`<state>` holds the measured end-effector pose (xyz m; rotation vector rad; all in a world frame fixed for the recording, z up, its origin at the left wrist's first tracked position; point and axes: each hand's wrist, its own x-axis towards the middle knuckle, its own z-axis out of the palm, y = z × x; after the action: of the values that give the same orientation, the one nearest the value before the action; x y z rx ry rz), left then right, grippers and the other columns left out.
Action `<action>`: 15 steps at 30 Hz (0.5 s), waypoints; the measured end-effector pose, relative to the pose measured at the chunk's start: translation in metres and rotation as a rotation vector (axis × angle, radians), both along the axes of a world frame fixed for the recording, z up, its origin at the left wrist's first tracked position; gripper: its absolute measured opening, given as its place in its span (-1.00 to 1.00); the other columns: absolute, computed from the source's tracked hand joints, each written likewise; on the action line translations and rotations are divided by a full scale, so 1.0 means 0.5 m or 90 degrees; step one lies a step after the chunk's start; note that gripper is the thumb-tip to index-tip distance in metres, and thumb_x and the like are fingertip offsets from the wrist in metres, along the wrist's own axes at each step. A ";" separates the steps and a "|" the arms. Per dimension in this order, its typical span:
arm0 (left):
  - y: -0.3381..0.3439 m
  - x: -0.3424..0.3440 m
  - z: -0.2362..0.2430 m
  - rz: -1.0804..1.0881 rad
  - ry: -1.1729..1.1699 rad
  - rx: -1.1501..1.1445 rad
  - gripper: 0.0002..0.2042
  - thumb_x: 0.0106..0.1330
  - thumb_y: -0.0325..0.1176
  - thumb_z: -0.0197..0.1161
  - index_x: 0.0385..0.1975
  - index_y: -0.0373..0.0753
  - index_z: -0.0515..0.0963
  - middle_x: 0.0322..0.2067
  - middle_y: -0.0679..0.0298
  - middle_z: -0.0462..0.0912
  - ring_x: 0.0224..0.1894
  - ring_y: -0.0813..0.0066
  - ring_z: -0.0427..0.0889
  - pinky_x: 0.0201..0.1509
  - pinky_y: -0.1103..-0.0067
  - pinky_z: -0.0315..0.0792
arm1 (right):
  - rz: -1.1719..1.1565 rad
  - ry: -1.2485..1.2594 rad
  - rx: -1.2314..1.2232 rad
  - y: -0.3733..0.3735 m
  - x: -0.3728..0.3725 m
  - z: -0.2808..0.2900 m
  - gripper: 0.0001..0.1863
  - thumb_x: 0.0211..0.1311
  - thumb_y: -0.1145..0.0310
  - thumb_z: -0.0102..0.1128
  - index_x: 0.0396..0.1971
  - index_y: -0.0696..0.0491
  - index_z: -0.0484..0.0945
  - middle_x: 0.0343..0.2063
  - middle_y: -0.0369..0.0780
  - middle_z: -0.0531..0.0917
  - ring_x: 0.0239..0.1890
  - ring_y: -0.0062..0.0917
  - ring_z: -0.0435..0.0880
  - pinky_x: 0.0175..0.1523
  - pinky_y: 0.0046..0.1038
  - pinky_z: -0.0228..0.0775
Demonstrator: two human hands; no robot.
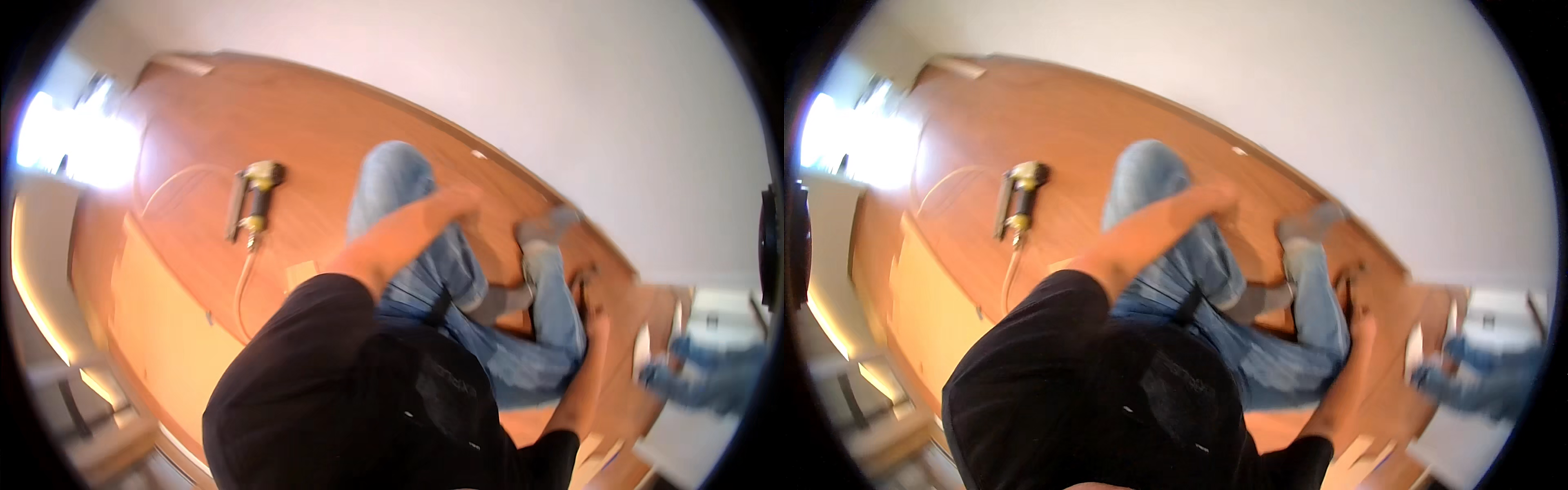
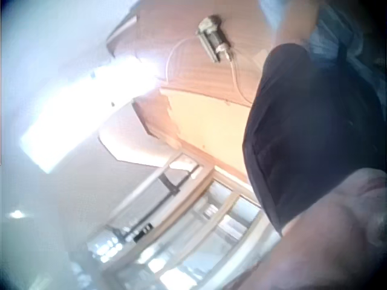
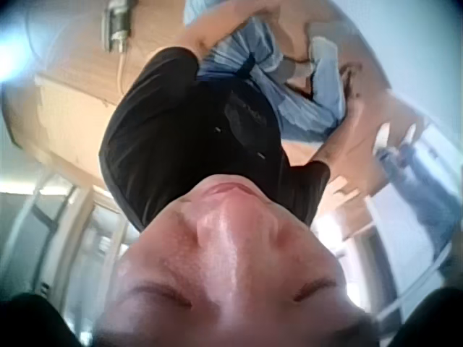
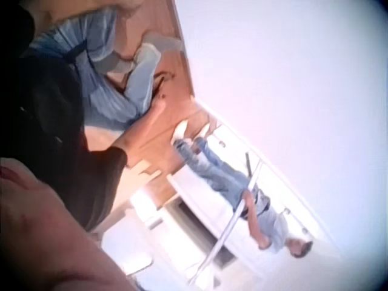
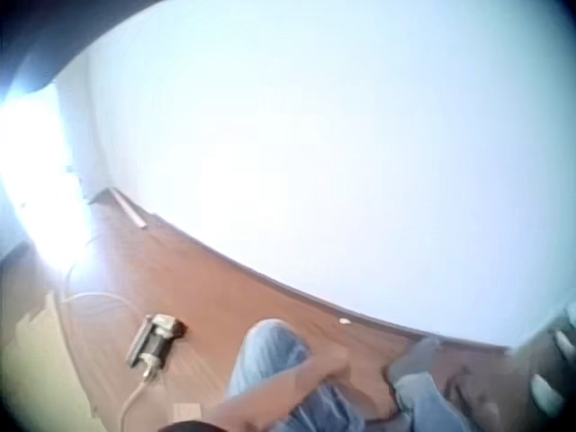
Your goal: The person installs flooring by hammering a floorboard into place against a wall and then fitting additional boards into the existing floor layout while sitting on the floor.
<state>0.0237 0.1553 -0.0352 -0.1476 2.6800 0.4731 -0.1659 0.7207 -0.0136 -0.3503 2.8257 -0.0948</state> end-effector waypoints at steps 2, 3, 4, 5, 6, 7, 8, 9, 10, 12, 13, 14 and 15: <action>0.003 0.022 0.028 0.085 0.092 0.133 -0.82 0.26 -0.27 0.30 -0.25 -0.11 0.79 -0.29 0.07 0.80 -0.23 0.11 0.76 -0.08 0.22 0.59 | 0.017 -0.039 -0.056 -0.042 0.031 0.043 -0.36 0.46 -0.15 0.08 0.03 0.20 0.68 -0.08 0.18 0.72 0.01 0.05 0.73 0.11 -0.08 0.54; -0.003 0.026 0.054 0.107 0.045 0.185 -0.75 0.31 -0.21 0.23 -0.20 -0.14 0.78 -0.11 -0.06 0.77 0.00 0.00 0.74 0.08 0.22 0.59 | -0.003 -0.095 -0.043 -0.065 0.046 0.073 -0.34 0.45 -0.17 0.11 0.03 0.20 0.69 -0.05 0.19 0.71 0.07 0.02 0.71 0.15 -0.11 0.53; -0.002 0.028 0.084 0.136 0.074 0.136 -0.75 0.32 -0.19 0.25 -0.20 -0.16 0.78 -0.17 -0.02 0.78 -0.07 0.00 0.76 0.01 0.24 0.62 | -0.011 -0.121 -0.018 -0.088 0.061 0.112 -0.29 0.45 -0.22 0.08 0.05 0.22 0.67 -0.04 0.20 0.71 0.12 0.01 0.69 0.20 -0.14 0.50; -0.001 0.046 0.118 0.196 0.143 0.228 -0.73 0.34 -0.16 0.26 -0.19 -0.18 0.77 -0.21 0.02 0.80 -0.13 0.05 0.78 -0.04 0.27 0.63 | -0.018 -0.158 -0.007 -0.109 0.084 0.146 -0.26 0.45 -0.24 0.05 0.06 0.23 0.66 -0.02 0.20 0.70 0.12 0.01 0.69 0.22 -0.14 0.48; -0.009 0.061 0.155 0.274 0.205 0.312 -0.71 0.36 -0.13 0.27 -0.19 -0.20 0.77 -0.26 0.06 0.81 -0.19 0.09 0.80 -0.09 0.30 0.63 | -0.015 -0.177 0.002 -0.138 0.098 0.181 -0.24 0.46 -0.26 0.02 0.07 0.24 0.65 0.00 0.20 0.69 0.13 0.01 0.68 0.24 -0.14 0.47; -0.023 0.067 0.200 0.318 0.244 0.347 -0.70 0.39 -0.12 0.27 -0.17 -0.21 0.76 -0.31 0.11 0.81 -0.26 0.21 0.80 -0.13 0.35 0.63 | 0.018 -0.186 0.032 -0.165 0.119 0.218 -0.22 0.47 -0.27 -0.01 0.07 0.26 0.64 0.01 0.21 0.68 0.13 0.03 0.68 0.25 -0.14 0.46; -0.032 0.074 0.243 0.372 0.286 0.381 -0.69 0.41 -0.11 0.27 -0.15 -0.22 0.75 -0.36 0.17 0.81 -0.33 0.34 0.80 -0.17 0.41 0.63 | 0.051 -0.185 0.062 -0.189 0.138 0.252 -0.21 0.48 -0.27 -0.03 0.08 0.28 0.63 0.02 0.21 0.68 0.13 0.04 0.67 0.26 -0.13 0.45; -0.041 0.091 0.286 0.412 0.353 0.386 -0.70 0.44 -0.13 0.27 -0.12 -0.23 0.74 -0.36 0.24 0.80 -0.38 0.48 0.73 -0.22 0.50 0.59 | 0.045 -0.187 0.065 -0.212 0.161 0.283 -0.21 0.48 -0.27 -0.03 0.08 0.28 0.63 0.02 0.21 0.68 0.13 0.04 0.67 0.26 -0.13 0.45; -0.055 0.104 0.331 0.454 0.443 0.396 -0.71 0.48 -0.14 0.28 -0.09 -0.23 0.74 -0.36 0.30 0.78 -0.42 0.62 0.67 -0.27 0.58 0.56 | 0.089 -0.158 0.076 -0.236 0.178 0.312 -0.21 0.49 -0.27 -0.04 0.09 0.28 0.62 0.02 0.21 0.68 0.13 0.06 0.66 0.25 -0.11 0.45; -0.089 0.132 0.425 0.450 0.581 0.433 -0.72 0.50 -0.16 0.29 -0.07 -0.24 0.74 -0.33 0.30 0.78 -0.40 0.65 0.62 -0.25 0.65 0.51 | 0.132 -0.134 0.091 -0.278 0.199 0.360 -0.22 0.50 -0.26 -0.04 0.10 0.28 0.61 0.02 0.20 0.68 0.13 0.07 0.66 0.24 -0.10 0.45; -0.101 0.145 0.471 0.446 0.623 0.445 -0.72 0.51 -0.17 0.29 -0.06 -0.25 0.73 -0.31 0.29 0.78 -0.39 0.63 0.63 -0.25 0.65 0.50 | 0.139 -0.141 0.136 -0.297 0.207 0.380 -0.24 0.49 -0.25 -0.02 0.16 0.25 0.58 0.04 0.18 0.68 0.14 0.06 0.65 0.25 -0.10 0.45; -0.110 0.154 0.517 0.447 0.680 0.449 -0.73 0.51 -0.19 0.29 -0.04 -0.26 0.73 -0.29 0.28 0.78 -0.37 0.62 0.63 -0.24 0.65 0.49 | 0.145 -0.142 0.183 -0.315 0.214 0.393 -0.25 0.48 -0.24 0.01 0.22 0.21 0.54 0.05 0.15 0.68 0.16 0.04 0.64 0.26 -0.10 0.45; -0.116 0.164 0.561 0.423 0.718 0.452 -0.73 0.51 -0.22 0.29 -0.04 -0.28 0.72 -0.29 0.27 0.78 -0.37 0.61 0.63 -0.26 0.65 0.48 | 0.138 -0.154 0.181 -0.332 0.221 0.401 -0.25 0.48 -0.24 0.01 0.22 0.21 0.54 0.05 0.15 0.68 0.16 0.04 0.64 0.26 -0.10 0.45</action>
<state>0.1059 0.0975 0.2452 -0.7442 3.1350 2.2194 -0.0552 0.5548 0.1867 -0.5346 2.4997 0.2883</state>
